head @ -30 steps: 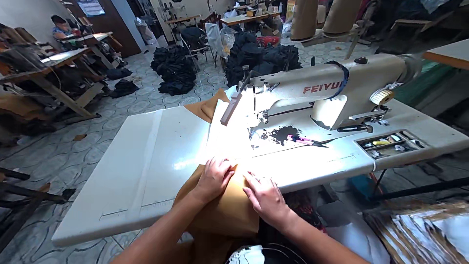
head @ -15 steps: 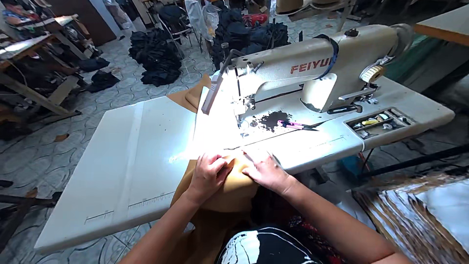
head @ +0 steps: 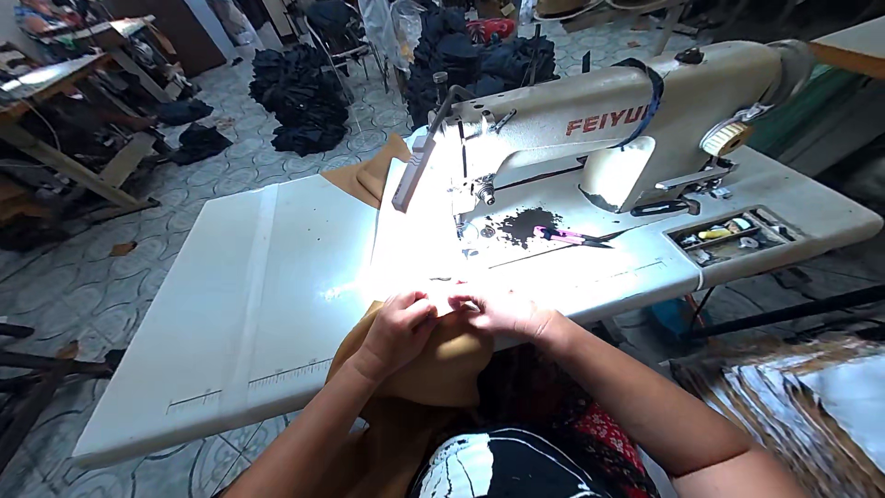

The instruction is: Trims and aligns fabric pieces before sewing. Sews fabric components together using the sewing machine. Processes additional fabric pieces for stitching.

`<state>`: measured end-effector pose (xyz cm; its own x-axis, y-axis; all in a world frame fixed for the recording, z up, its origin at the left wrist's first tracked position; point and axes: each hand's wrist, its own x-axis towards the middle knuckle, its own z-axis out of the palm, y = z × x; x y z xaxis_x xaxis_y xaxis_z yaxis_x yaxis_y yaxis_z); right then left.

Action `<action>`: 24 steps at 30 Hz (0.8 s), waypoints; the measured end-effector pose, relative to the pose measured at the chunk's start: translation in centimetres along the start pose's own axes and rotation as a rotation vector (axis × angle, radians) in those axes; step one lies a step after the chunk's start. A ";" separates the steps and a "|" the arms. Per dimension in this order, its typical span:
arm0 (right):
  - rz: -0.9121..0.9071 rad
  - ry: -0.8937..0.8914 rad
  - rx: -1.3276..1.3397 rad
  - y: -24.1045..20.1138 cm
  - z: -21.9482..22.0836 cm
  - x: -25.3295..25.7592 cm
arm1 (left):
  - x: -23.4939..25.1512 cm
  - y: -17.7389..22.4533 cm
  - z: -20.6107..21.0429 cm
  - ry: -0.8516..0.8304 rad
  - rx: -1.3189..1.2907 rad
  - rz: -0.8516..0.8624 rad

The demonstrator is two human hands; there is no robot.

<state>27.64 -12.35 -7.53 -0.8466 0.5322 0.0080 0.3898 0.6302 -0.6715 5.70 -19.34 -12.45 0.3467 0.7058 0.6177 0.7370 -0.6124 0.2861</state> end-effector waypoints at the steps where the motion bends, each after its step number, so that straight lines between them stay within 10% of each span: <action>1: 0.050 -0.065 0.026 -0.2 -0.3 0.0 | 0.2 0.0 -0.1 -0.014 -0.029 -0.010; 19: 0.123 -0.189 0.151 0.0 -1.5 1.2 | 0.8 -0.8 -1.1 -0.082 -0.189 -0.071; 24: 0.221 -0.066 0.135 -0.1 -2.5 -0.1 | 2.3 -0.1 -3.7 -0.285 -0.274 -0.317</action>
<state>28.55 -11.06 -5.58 -0.7696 0.6079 -0.1954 0.5198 0.4187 -0.7446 4.21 -19.00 -8.37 0.3035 0.9179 0.2556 0.6657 -0.3962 0.6324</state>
